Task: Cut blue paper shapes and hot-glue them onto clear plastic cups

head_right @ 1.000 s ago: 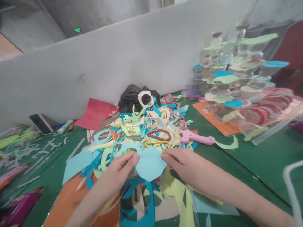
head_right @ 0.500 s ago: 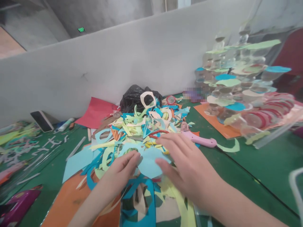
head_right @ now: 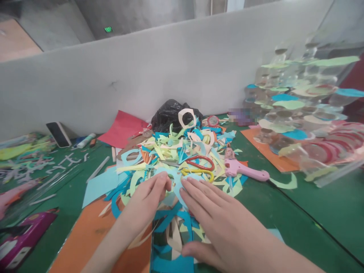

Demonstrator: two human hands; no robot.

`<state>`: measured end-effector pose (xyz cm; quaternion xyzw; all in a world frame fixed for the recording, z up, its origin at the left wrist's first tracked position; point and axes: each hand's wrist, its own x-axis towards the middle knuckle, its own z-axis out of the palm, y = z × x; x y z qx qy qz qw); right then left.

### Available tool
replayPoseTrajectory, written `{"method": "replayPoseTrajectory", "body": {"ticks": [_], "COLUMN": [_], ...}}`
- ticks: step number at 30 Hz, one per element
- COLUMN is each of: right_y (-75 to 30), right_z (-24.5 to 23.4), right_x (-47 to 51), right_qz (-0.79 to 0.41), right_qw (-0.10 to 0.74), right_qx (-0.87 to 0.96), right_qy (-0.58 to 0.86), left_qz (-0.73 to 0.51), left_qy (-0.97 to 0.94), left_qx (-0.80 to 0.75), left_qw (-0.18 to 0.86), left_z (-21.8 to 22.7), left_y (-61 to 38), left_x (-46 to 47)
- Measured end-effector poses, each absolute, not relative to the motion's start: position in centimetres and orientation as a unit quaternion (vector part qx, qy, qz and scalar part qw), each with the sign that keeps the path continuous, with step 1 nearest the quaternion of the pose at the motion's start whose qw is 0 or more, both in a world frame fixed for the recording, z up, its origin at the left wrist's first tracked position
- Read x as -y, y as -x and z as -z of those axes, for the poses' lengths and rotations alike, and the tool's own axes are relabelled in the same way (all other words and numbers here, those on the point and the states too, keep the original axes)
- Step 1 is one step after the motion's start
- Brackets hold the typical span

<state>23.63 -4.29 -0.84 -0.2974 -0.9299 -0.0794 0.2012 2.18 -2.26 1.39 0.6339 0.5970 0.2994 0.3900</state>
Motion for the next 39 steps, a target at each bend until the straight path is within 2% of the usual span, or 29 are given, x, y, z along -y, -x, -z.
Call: {"method": "replayPoseTrajectory", "body": {"ticks": [16, 24, 30, 39], "right_y": [-23.8, -23.5, -23.1, -23.1], "right_z": [1.2, 1.3, 1.1, 1.6], "right_x": [4.8, 4.7, 4.5, 4.3], "right_qz": [0.094, 0.122, 0.095, 0.118], "right_qw": [0.234, 0.219, 0.212, 0.244], "right_qx": [0.918, 0.919, 0.929, 0.913], "right_qy": [0.306, 0.303, 0.288, 0.305], "left_qz": [-0.307, -0.309, -0.316, -0.453], "left_qy": [-0.633, -0.630, -0.629, -0.561], "left_qx": [-0.604, -0.605, -0.605, -0.623], "left_qw": [0.374, 0.376, 0.371, 0.304], "left_z": [-1.5, -1.4, -1.4, -0.5], "left_y": [-2.2, -2.1, -2.2, -0.8], "left_x": [2.2, 2.2, 2.2, 0.4]}}
